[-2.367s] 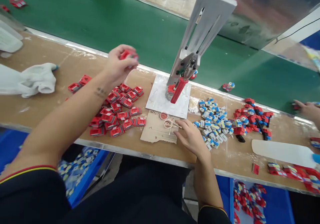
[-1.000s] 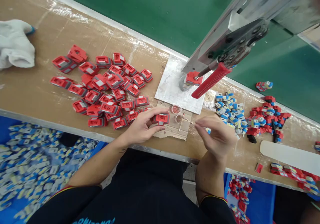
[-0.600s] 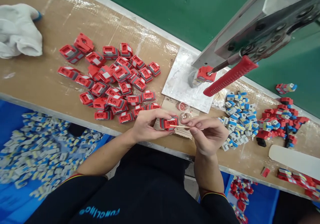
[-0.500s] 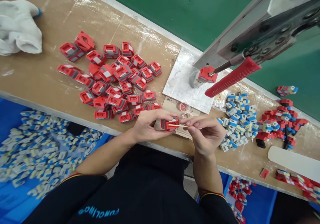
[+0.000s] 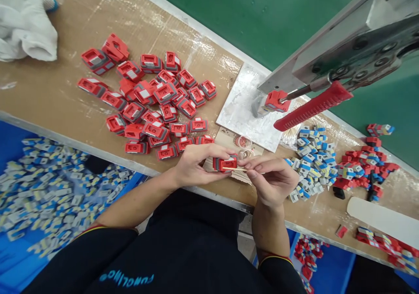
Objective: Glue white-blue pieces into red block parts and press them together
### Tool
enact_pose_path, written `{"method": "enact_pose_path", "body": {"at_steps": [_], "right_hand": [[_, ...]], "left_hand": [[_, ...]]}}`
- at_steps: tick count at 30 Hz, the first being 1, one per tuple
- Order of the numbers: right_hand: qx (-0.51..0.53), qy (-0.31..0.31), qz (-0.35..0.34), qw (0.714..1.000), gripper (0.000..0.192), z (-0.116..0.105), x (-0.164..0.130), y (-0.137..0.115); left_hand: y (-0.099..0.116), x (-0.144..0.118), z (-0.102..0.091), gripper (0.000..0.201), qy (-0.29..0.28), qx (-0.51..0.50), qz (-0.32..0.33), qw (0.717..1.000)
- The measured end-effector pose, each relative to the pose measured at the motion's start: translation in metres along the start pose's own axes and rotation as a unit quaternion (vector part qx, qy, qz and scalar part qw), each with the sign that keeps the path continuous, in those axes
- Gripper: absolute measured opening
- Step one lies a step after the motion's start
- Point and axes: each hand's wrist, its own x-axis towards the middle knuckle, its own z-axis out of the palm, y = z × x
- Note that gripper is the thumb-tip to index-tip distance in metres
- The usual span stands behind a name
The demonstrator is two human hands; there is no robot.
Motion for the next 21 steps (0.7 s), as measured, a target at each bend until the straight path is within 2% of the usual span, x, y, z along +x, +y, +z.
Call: {"method": "enact_pose_path", "body": {"at_steps": [4, 10, 17, 21], "right_hand": [[0.003, -0.023, -0.011, 1.0, 0.012, -0.006, 0.002, -0.003], [-0.054, -0.06, -0.033, 0.996, 0.014, -0.017, 0.006, -0.009], [-0.04, -0.101, -0.068, 0.992, 0.017, -0.02, 0.013, -0.014], [-0.013, -0.085, -0.093, 0.992, 0.015, -0.015, 0.013, -0.008]], "left_hand": [[0.001, 0.004, -0.003, 0.028, -0.011, 0.009, 0.023, 1.0], [0.003, 0.009, -0.004, 0.022, -0.025, 0.052, 0.052, 0.997], [0.002, 0.009, -0.005, 0.025, -0.039, 0.046, 0.058, 0.996], [0.001, 0.009, -0.005, 0.026, -0.038, 0.046, 0.064, 0.996]]}}
